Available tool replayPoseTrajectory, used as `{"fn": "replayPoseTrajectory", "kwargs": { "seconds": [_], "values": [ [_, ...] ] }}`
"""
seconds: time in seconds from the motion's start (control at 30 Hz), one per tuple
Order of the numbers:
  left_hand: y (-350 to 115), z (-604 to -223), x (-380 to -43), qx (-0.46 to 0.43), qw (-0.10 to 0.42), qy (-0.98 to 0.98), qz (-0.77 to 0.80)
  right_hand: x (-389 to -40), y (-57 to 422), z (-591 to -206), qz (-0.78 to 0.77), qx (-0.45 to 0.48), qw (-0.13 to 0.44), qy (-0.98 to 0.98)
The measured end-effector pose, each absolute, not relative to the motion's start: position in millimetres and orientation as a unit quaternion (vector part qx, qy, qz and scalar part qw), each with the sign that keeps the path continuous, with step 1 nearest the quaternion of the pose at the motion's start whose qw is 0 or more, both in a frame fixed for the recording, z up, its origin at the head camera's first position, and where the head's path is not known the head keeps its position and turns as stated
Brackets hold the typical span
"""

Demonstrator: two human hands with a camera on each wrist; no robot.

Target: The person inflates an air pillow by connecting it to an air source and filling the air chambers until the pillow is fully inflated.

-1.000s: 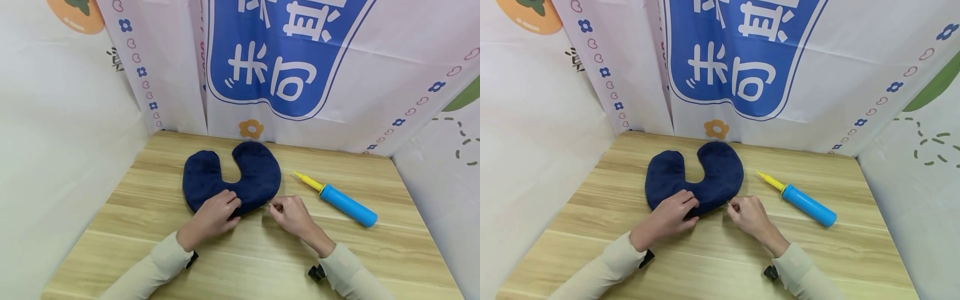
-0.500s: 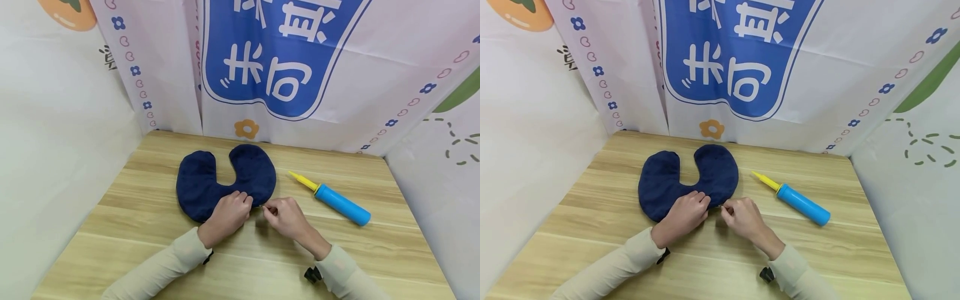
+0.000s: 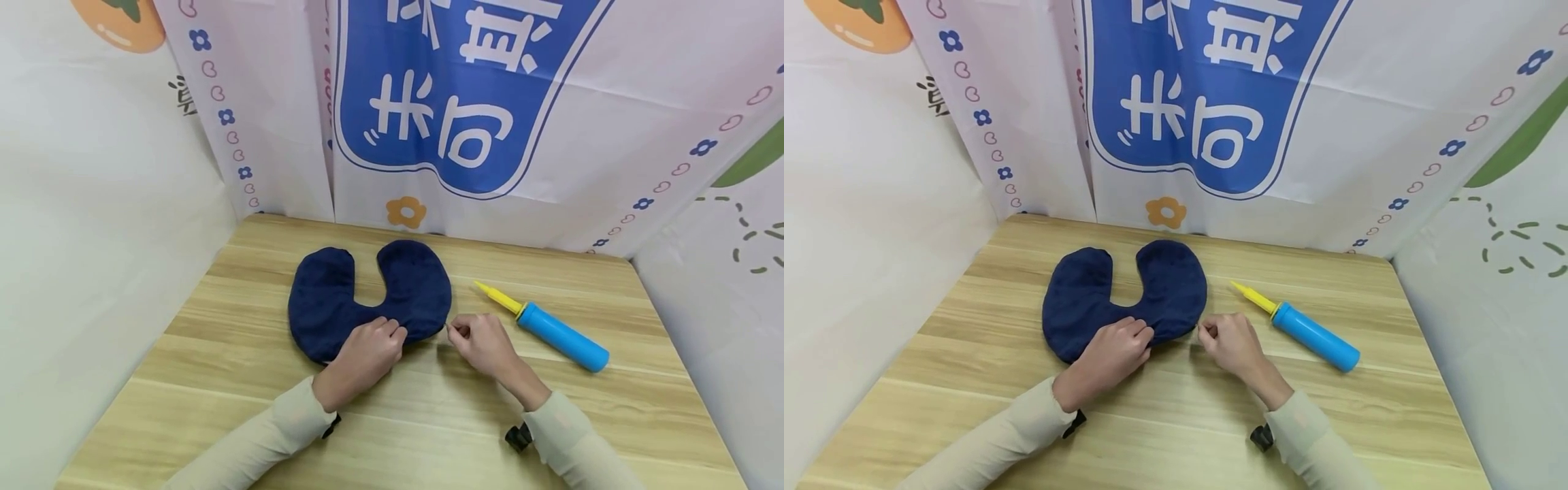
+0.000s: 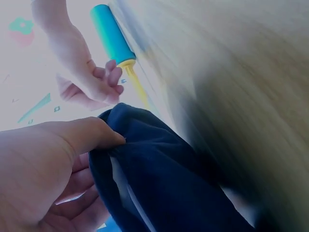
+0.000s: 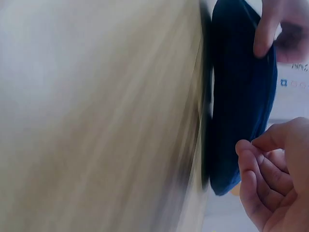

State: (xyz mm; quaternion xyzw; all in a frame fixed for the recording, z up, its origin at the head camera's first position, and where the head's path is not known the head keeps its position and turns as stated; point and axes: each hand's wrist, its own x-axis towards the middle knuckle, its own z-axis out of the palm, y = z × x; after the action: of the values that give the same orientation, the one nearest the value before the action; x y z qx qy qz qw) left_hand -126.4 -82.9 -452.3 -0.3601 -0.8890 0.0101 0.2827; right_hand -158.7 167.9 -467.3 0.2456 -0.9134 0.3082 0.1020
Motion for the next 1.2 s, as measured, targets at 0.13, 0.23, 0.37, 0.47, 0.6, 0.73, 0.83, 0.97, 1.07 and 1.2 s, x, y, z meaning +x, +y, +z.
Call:
{"fn": "replayPoseTrajectory", "kwargs": {
  "seconds": [0.13, 0.23, 0.37, 0.47, 0.6, 0.73, 0.83, 0.97, 1.07, 1.2],
  "values": [
    [-86, -454, -126, -0.378, 0.277, -0.884, 0.010, -166, 167, -469, 0.286, 0.246, 0.099, -0.921],
    [-88, -452, -125, -0.392, 0.228, -0.891, 0.000, -167, 165, -468, 0.263, 0.245, 0.098, -0.928],
    [-99, -449, -124, -0.399, 0.126, -0.908, -0.020, -165, 167, -465, 0.227, 0.245, 0.068, -0.940],
    [-116, -450, -120, -0.403, 0.094, -0.910, -0.024, -163, 170, -461, 0.203, 0.259, 0.038, -0.943],
    [-144, -452, -118, -0.408, 0.101, -0.906, -0.040, -158, 171, -452, 0.189, 0.329, 0.038, -0.925],
    [-169, -455, -119, -0.405, 0.109, -0.906, -0.053, -158, 167, -449, 0.169, 0.440, 0.088, -0.878],
    [-185, -457, -122, -0.400, 0.110, -0.908, -0.055, -161, 162, -453, 0.149, 0.497, 0.128, -0.845],
    [-204, -460, -125, -0.397, 0.115, -0.908, -0.063, -167, 157, -461, 0.130, 0.529, 0.150, -0.825],
    [-216, -462, -126, -0.388, 0.111, -0.912, -0.076, -170, 156, -467, 0.117, 0.533, 0.151, -0.824],
    [-228, -460, -124, -0.360, 0.093, -0.925, -0.082, -174, 156, -471, 0.109, 0.528, 0.136, -0.831]
  ]
}}
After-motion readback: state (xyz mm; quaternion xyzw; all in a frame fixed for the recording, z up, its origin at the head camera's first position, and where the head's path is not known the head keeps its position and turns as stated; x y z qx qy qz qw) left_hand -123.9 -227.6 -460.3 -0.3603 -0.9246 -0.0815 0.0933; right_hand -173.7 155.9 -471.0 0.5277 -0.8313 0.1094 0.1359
